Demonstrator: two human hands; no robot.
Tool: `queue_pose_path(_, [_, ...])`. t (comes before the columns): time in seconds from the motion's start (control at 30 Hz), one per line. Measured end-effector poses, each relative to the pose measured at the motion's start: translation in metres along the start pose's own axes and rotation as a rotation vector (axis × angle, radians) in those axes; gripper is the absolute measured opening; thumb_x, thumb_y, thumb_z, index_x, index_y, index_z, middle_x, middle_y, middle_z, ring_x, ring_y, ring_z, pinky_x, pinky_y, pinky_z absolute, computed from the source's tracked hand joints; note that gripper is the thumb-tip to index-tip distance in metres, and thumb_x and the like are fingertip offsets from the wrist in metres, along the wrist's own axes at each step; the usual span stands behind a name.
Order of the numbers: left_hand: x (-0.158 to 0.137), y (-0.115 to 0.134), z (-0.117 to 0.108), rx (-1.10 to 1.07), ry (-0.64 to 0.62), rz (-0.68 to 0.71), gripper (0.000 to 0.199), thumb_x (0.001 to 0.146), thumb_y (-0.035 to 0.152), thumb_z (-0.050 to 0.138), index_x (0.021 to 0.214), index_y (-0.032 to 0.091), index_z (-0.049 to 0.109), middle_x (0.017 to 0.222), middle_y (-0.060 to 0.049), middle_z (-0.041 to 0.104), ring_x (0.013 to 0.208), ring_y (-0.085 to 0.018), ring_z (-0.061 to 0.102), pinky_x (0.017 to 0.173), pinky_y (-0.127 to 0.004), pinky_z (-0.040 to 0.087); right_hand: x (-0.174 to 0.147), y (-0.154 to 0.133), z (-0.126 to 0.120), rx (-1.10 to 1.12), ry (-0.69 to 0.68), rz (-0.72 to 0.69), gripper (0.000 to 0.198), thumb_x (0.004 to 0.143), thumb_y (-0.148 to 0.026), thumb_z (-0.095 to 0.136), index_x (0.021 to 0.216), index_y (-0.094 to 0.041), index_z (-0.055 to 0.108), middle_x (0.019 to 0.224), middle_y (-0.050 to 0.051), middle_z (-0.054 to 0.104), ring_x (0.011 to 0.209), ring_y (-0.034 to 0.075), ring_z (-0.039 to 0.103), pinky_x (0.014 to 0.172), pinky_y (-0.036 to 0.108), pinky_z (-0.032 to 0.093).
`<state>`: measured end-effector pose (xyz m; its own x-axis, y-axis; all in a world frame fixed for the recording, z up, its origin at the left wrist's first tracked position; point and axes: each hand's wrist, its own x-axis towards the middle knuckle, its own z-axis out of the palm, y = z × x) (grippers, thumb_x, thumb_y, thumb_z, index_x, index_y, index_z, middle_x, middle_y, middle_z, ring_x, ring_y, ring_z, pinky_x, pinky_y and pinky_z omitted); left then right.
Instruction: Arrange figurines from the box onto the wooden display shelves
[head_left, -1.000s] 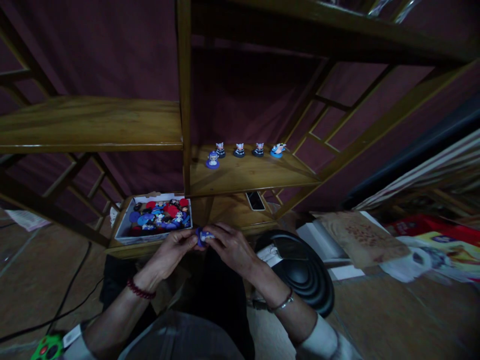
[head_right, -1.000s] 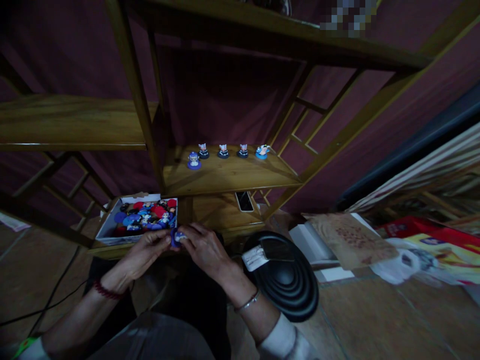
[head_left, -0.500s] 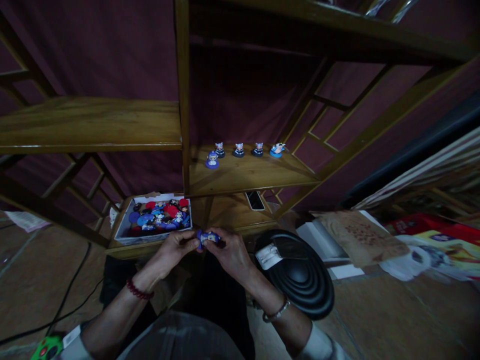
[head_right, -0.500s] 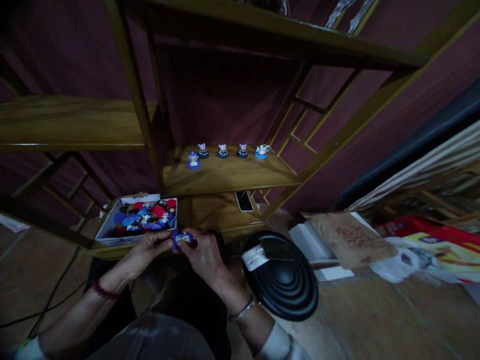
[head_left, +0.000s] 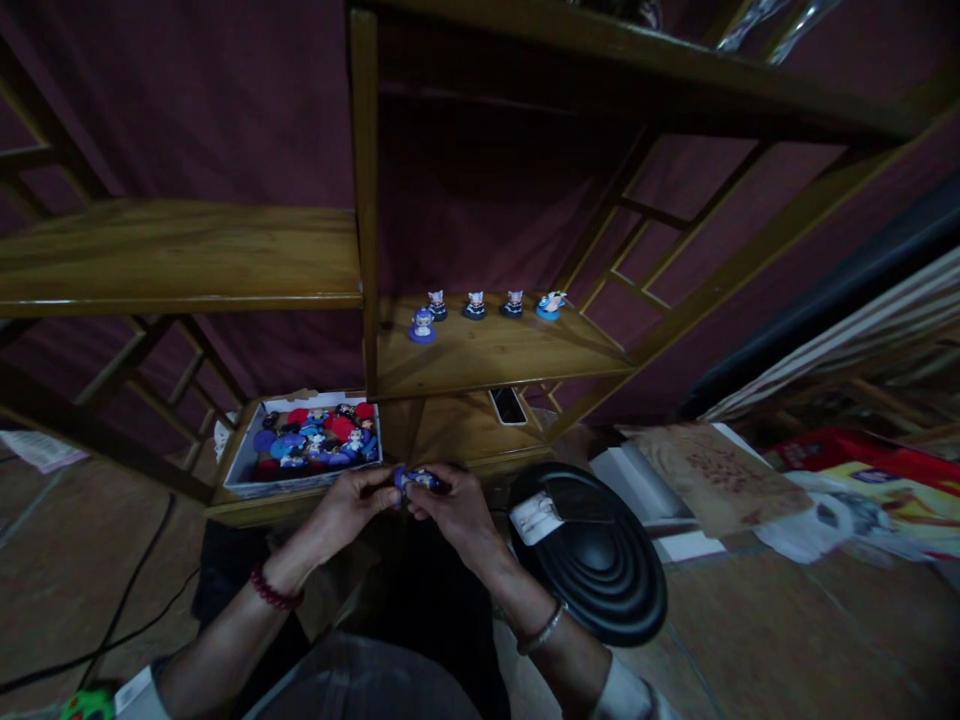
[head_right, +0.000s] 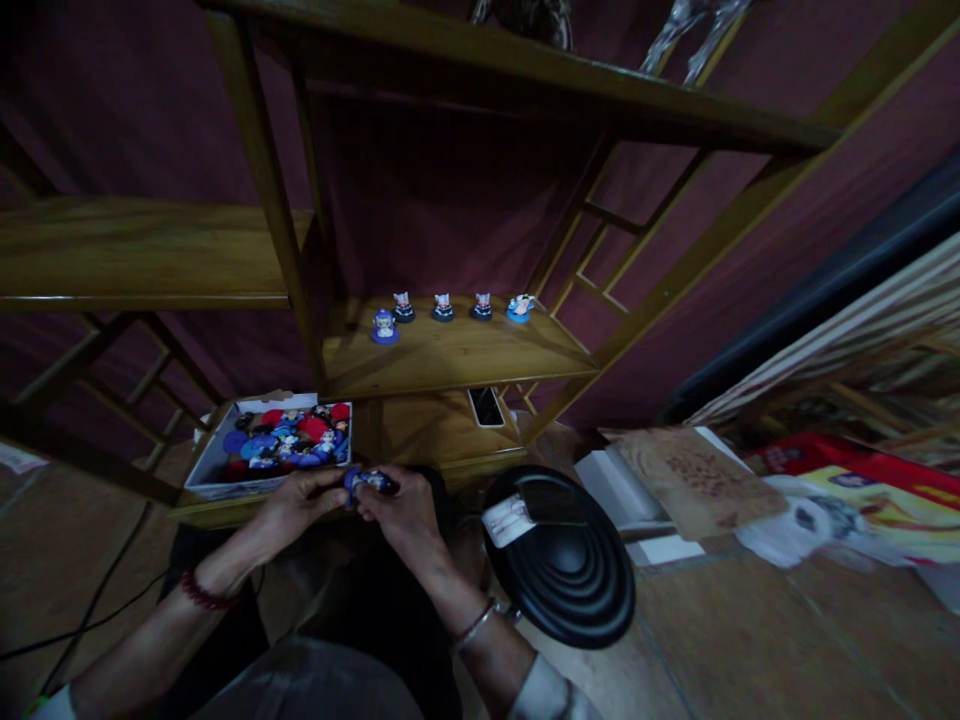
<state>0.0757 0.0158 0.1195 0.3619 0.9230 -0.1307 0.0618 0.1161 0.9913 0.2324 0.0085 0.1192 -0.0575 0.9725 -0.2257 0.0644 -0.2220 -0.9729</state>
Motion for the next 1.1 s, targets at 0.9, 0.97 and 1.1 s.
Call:
queue_pose_path(0.9, [0.002, 0.010, 0.018, -0.571, 0.160, -0.062, 0.037, 0.065, 0.022, 0.073, 0.102, 0.019, 0.067, 0.102, -0.005, 0.067, 0.098, -0.021, 0.059, 0.088, -0.036, 0.046, -0.004, -0.026, -0.018, -0.470, 0.091, -0.441, 0.029, 0.079, -0.024, 0.058, 0.108, -0.020, 0.058, 0.095, 0.004, 0.067, 0.079, 0.016, 0.064, 0.073, 0.027, 0.050])
queue_pose_path(0.97, [0.002, 0.011, 0.019, -0.577, 0.163, -0.068, 0.036, 0.064, 0.022, 0.074, 0.100, 0.019, 0.068, 0.101, -0.005, 0.068, 0.097, -0.021, 0.059, 0.088, -0.036, 0.046, -0.003, -0.026, -0.019, -0.495, 0.111, -0.448, 0.028, 0.078, -0.025, 0.058, 0.106, -0.021, 0.059, 0.097, 0.004, 0.067, 0.083, 0.017, 0.063, 0.076, 0.028, 0.049])
queue_pose_path(1.1, [0.001, 0.013, 0.020, -0.566, 0.157, -0.075, 0.036, 0.064, 0.023, 0.074, 0.099, 0.017, 0.068, 0.099, -0.006, 0.068, 0.095, -0.021, 0.060, 0.086, -0.036, 0.047, -0.002, -0.027, -0.022, -0.517, 0.109, -0.458, 0.026, 0.078, -0.024, 0.059, 0.103, -0.021, 0.061, 0.097, 0.004, 0.067, 0.083, 0.017, 0.063, 0.076, 0.029, 0.049])
